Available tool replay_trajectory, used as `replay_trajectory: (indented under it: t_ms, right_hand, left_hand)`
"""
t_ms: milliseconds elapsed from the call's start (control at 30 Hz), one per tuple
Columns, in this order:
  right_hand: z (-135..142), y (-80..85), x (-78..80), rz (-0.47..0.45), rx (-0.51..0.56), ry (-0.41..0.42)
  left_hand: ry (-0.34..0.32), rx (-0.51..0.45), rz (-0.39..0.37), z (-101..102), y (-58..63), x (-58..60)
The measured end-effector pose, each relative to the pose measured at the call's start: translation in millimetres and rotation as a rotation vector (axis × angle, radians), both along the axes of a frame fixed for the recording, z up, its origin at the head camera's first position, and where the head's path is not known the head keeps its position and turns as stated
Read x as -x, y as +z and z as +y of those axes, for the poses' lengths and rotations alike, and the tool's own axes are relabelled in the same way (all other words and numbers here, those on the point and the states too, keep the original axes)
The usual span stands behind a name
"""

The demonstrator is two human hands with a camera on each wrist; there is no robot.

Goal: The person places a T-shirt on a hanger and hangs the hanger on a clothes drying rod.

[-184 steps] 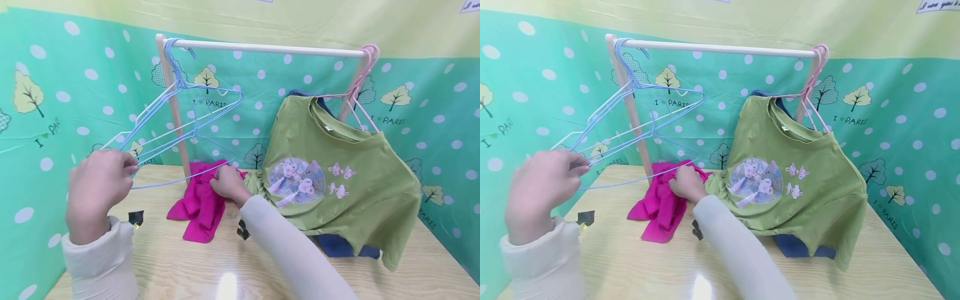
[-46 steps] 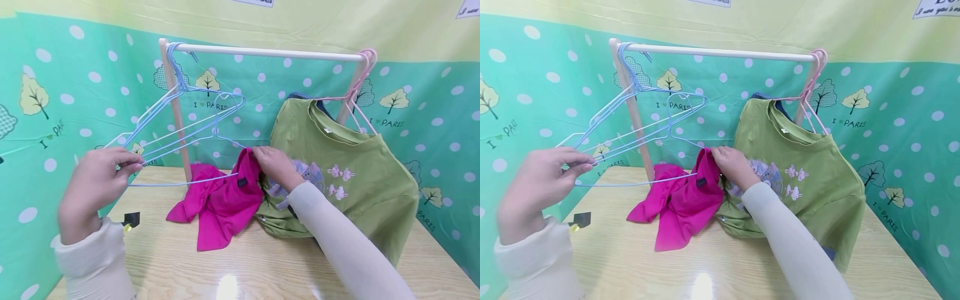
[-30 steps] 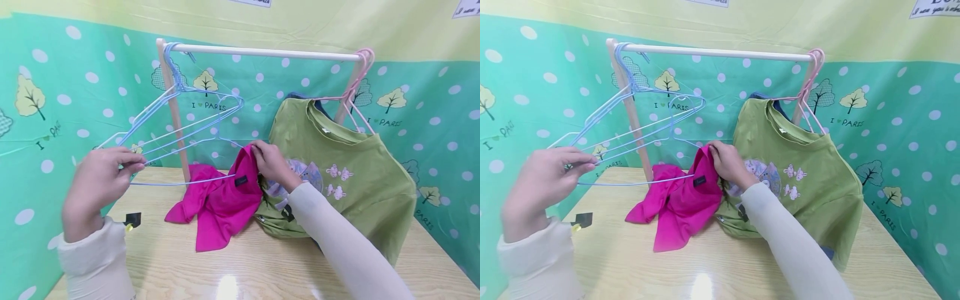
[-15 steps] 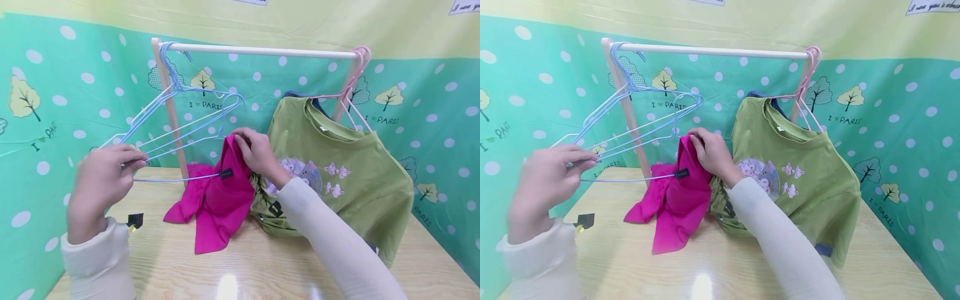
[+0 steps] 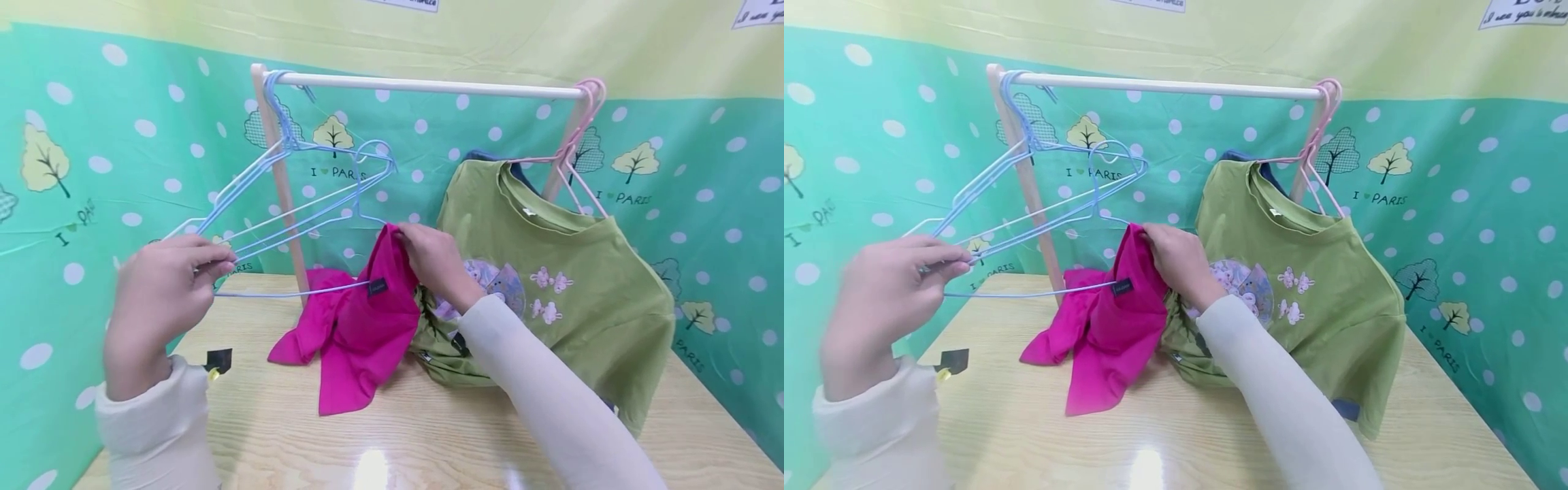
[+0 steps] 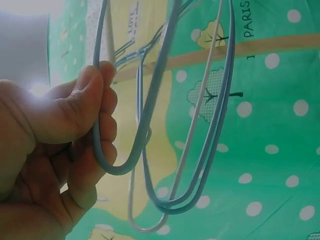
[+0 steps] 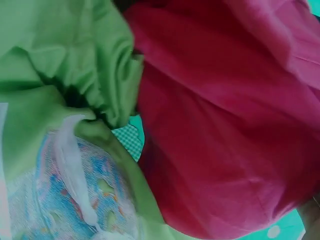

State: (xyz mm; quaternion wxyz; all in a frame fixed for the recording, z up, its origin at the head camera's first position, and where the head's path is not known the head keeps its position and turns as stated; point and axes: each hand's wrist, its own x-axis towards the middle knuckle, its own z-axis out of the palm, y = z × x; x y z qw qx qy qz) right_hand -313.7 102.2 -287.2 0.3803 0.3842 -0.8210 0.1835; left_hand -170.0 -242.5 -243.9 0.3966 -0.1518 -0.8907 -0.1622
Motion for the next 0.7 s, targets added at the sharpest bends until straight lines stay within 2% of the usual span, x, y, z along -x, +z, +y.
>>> replay_trajectory:
  t_ms: [233, 500, 700]
  right_hand:
    - [-2, 10.0, -8.7, 0.009, 0.008, 0.021]
    - [-13, 24.4, -20.3, 0.059, 0.041, 0.072]
    - [-16, 31.4, -24.2, 0.054, 0.034, 0.082]
  left_hand:
    - [-0.009, 0.030, -0.065, 3, -0.8, 5.8]
    - [-0.055, 0.078, -0.038, 12, -4.3, 14.4]
    - [-0.093, 0.063, -0.029, 13, -8.8, 22.7]
